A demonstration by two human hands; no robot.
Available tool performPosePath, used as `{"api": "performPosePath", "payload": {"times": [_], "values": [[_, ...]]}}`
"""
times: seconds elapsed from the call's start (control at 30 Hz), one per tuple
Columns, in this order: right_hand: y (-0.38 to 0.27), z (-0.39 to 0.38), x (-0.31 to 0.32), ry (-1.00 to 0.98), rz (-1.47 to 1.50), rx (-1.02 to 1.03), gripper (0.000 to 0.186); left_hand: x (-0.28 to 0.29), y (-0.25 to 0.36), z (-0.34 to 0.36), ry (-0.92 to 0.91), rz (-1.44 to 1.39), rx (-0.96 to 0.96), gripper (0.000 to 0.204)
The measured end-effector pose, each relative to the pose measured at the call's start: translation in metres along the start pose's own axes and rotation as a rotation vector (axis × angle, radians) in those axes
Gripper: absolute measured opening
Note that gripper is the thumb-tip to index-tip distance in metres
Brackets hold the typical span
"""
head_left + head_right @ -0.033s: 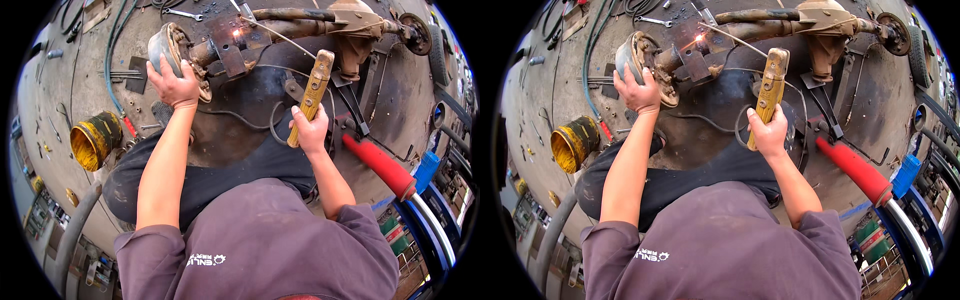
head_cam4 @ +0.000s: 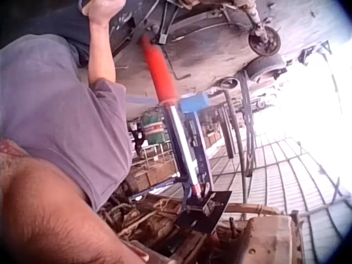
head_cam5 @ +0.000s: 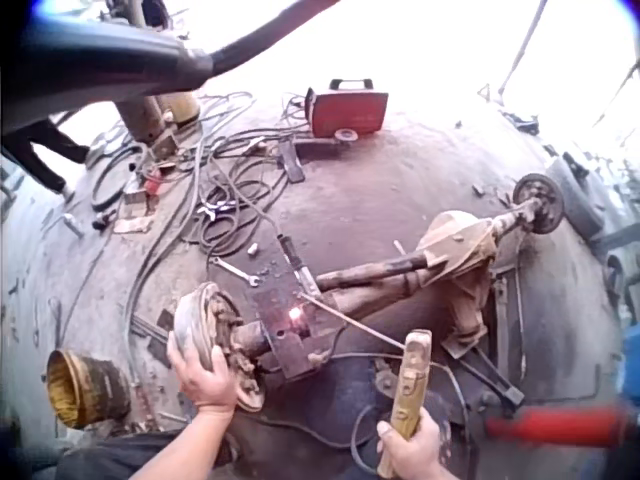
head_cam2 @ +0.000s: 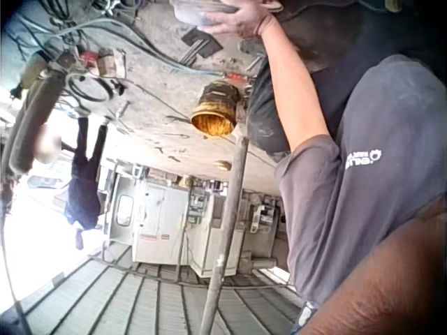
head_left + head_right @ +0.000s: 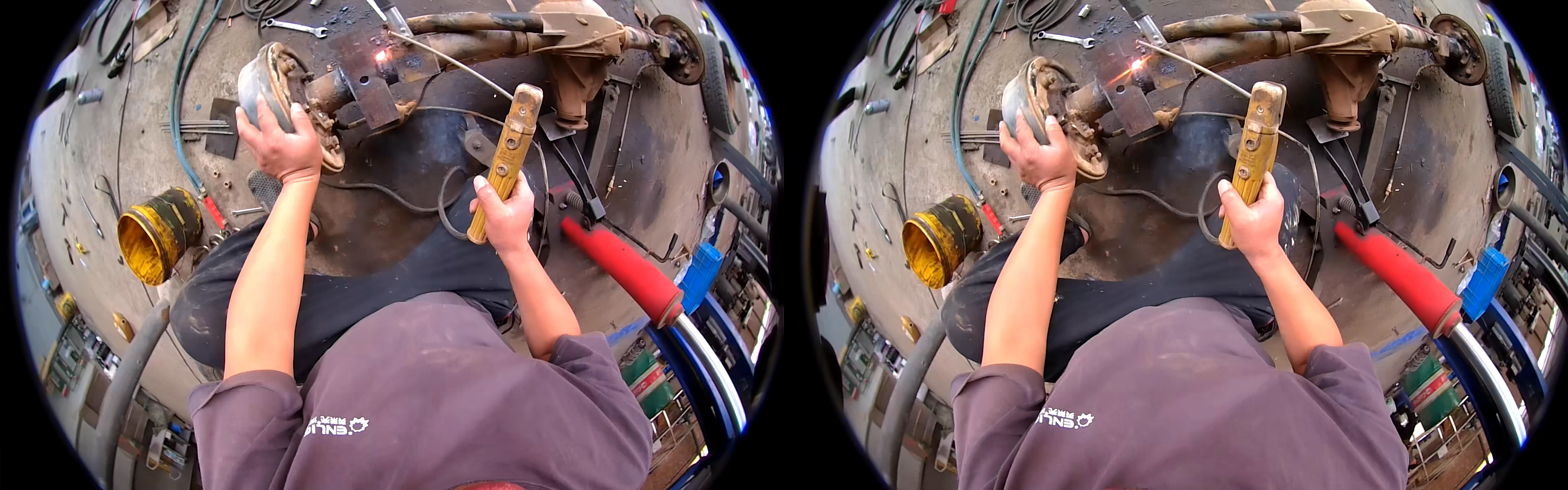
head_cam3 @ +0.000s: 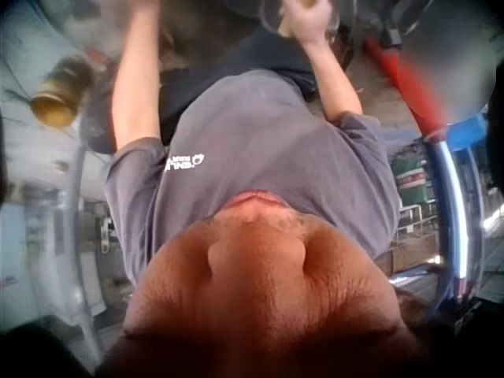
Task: The person sits on the floor and uses a welding torch to join a metal disc to a larger axle assembly. They hold the disc in place with one hand while applying the weld with the other, creating bright sparks and smoke. The person repositions the disc and continues welding different sections of the joint.
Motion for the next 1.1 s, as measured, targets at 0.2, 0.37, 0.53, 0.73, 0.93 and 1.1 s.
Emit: {"api": "performPosePath", "payload": {"times": [0.2, 0.37, 0.53, 0.73, 0.93, 1.1], "values": [[0.047, 0.012, 0.017, -0.035, 0.192, -0.031, 0.025, -0.001, -0.006, 0.005, -0.011, 0.007, -0.037, 0.061], [0.087, 0.027, 0.031, -0.007, 0.406, -0.061, 0.028, -0.003, -0.001, 0.007, -0.061, 0.073, -0.066, 0.056], [0.116, 0.036, 0.033, -0.056, 0.497, -0.050, 0.027, -0.002, -0.002, 0.008, -0.056, 0.045, -0.104, 0.054], [0.120, 0.047, 0.029, -0.092, 0.548, -0.113, 0.028, -0.005, -0.006, 0.009, -0.067, 0.029, -0.108, 0.055], [0.124, 0.053, 0.034, -0.055, 0.575, -0.135, 0.028, -0.004, -0.003, 0.009, -0.060, 0.050, -0.097, 0.054], [0.127, 0.053, 0.035, -0.022, 0.554, -0.095, 0.028, -0.003, -0.005, 0.009, -0.074, 0.090, -0.098, 0.056]]}}
Point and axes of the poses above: each hand's wrist, its own z-axis towards the middle knuckle, its own x-axis out of the back of the hand, y = z × x, the point moved 10 cm from there along z, towards the middle knuckle, and after that the axes turned 9 degrees about -z, right-handed, at the moved point
